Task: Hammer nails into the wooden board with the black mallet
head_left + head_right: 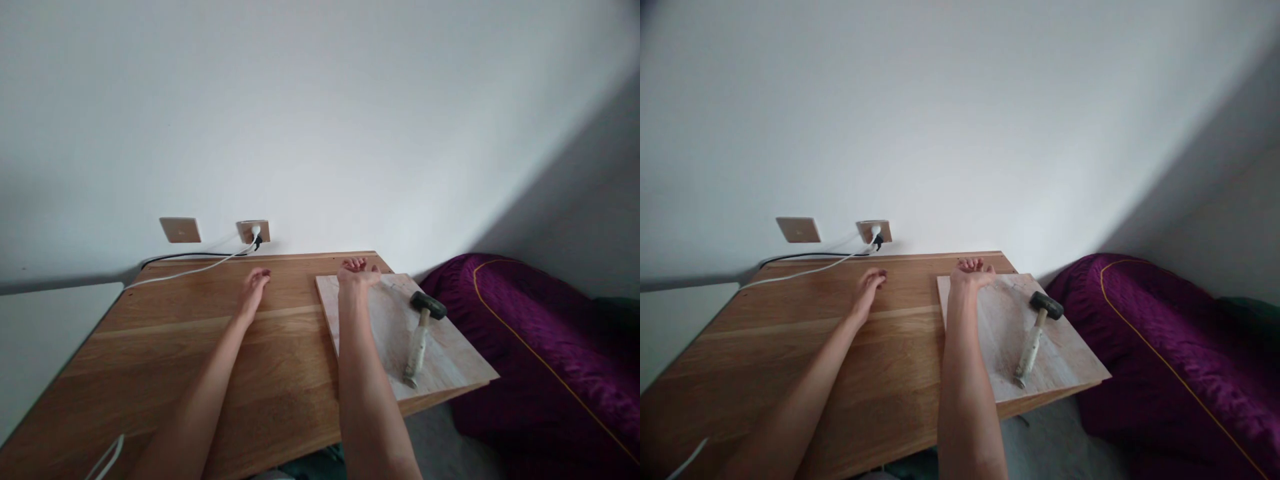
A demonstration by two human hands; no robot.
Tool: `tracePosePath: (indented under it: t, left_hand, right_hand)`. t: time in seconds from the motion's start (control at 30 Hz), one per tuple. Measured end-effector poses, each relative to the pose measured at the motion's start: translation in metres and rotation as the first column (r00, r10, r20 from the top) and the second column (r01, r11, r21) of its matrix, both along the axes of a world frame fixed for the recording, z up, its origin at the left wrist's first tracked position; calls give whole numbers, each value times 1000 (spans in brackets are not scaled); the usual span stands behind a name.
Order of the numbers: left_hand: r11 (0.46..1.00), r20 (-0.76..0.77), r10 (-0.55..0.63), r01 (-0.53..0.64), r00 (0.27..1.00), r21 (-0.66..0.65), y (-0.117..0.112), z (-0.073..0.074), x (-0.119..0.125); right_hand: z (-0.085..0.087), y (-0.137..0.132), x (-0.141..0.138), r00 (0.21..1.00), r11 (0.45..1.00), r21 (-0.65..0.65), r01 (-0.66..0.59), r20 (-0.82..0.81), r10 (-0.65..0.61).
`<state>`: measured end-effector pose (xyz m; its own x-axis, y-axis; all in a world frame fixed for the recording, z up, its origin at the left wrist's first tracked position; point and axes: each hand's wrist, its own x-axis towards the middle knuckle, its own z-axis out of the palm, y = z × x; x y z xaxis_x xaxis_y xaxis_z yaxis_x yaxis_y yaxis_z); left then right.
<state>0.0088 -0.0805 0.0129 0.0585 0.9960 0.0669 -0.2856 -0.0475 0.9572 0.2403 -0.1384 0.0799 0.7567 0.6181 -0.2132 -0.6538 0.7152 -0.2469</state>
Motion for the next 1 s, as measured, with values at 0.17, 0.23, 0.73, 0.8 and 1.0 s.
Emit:
tracePosePath:
  t: [0.17,0.23,0.73,0.8,1.0]
  left_hand:
    - [791,-322,-186,336,928,512,-80,48,-4]
    - [676,-374,-156,375,914,634,-119,60,-9]
    - [375,-319,-96,331,943,866,-201,43,-12]
    - [334,-347,-82,354,934,874,-201,44,-11]
    - [294,-386,-53,384,921,875,-201,33,-10]
  right_hand:
    - [16,5,-17,994,1000,8,-22,-105,23]
    - [23,6,-24,990,999,17,-45,-132,47]
    - [54,8,-60,973,985,90,-145,-170,158]
    - [54,7,-60,974,986,84,-143,-167,155]
    - [50,7,-58,978,987,66,-144,-145,152]
